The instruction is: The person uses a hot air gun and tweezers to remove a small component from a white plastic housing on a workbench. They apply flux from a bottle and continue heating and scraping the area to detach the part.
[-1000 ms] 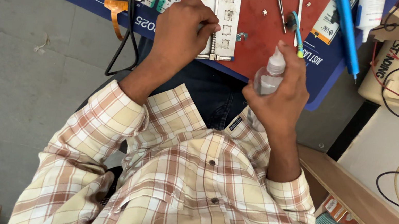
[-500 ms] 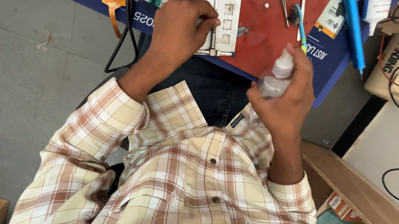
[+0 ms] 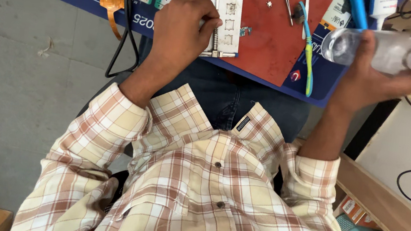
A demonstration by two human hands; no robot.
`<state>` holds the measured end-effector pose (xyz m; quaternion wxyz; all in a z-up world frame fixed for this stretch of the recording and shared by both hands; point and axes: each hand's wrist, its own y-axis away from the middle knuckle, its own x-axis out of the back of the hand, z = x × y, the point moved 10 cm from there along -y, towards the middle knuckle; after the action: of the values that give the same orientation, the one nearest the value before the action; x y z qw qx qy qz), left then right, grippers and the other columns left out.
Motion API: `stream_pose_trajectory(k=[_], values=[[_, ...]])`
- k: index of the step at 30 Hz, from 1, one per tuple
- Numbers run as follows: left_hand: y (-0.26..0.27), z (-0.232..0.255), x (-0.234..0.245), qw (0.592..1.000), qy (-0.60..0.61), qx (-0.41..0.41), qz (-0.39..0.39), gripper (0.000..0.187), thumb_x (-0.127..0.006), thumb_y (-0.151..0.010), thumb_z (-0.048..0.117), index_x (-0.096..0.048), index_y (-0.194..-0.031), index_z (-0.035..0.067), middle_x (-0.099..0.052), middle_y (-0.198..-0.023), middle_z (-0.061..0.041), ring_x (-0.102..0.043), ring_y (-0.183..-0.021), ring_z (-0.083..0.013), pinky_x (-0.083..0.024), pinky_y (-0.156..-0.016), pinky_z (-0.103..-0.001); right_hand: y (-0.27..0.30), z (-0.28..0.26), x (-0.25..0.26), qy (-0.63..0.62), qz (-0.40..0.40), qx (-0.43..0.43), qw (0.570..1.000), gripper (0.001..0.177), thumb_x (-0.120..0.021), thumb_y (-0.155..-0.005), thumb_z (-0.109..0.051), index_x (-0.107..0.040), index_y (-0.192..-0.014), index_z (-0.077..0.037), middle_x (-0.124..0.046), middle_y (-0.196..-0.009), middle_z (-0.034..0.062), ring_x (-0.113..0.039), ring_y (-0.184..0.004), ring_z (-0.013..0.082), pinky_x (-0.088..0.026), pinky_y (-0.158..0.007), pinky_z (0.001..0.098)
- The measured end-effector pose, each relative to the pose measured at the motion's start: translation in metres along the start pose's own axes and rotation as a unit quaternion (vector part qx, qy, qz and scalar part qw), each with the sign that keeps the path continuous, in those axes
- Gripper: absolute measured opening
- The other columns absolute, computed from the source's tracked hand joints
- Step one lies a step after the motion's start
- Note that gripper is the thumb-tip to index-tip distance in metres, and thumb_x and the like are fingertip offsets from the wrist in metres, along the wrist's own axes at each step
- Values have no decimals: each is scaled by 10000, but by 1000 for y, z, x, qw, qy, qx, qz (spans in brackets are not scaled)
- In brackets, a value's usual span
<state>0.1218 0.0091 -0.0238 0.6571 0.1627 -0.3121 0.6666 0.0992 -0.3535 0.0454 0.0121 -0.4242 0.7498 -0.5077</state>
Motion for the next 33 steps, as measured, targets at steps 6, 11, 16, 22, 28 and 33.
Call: stream_pose_trajectory(k=[6,11,16,22,28,33], values=[[2,5,0,999,-21,-37,-5,147,-845,-835,177,-726,-853,94,-690,-849,-32,-690,-736,-259,-510,-575,-406,30,31,-2,-48,-27,-65,996,1179,-1005,-975,-139,-29,-1634,-217,-219,-1690,62,-344,-1536,232,-300,-1329,372],[1,-1,-10,999,1,-31,-16,137,-838,-878,152,-721,-896,82,-703,-832,-53,-701,-722,-267,-520,-601,-405,46,49,1,-33,-74,-77,994,1217,-920,-955,-53,26,-1689,-272,-294,-1719,59,-298,-1560,202,-243,-1327,343],[1,0,-17,1000,12,-20,-17,124,-808,-868,121,-703,-888,58,-710,-777,-116,-705,-683,-290,-553,-623,-408,62,70,1,-60,-73,-121,988,1214,-910,-956,-99,68,-1664,-224,-108,-1733,79,-207,-1581,233,-219,-1339,377],[0,-5,-23,999,1,34,-6,255,-826,-812,111,-626,-910,-13,-678,-671,-158,-699,-635,-318,-538,-570,-432,92,93,3,-97,-79,-179,976,1230,-942,-983,-133,81,-1662,-197,25,-1751,88,-125,-1602,233,-188,-1363,397],[12,1,-17,998,-8,40,54,170,-793,-795,41,-632,-828,0,-686,-705,-156,-688,-613,-323,-533,-573,-417,105,105,2,-138,-83,-204,966,1222,-905,-985,-88,92,-1680,-207,39,-1721,67,-128,-1618,219,-210,-1373,380],[13,-4,-17,996,-28,65,45,137,-768,-794,47,-656,-855,-2,-677,-658,-139,-691,-602,-307,-546,-562,-397,107,100,3,-107,-96,-177,974,1232,-914,-969,-77,88,-1672,-220,-9,-1710,65,-157,-1608,223,-220,-1371,382]])
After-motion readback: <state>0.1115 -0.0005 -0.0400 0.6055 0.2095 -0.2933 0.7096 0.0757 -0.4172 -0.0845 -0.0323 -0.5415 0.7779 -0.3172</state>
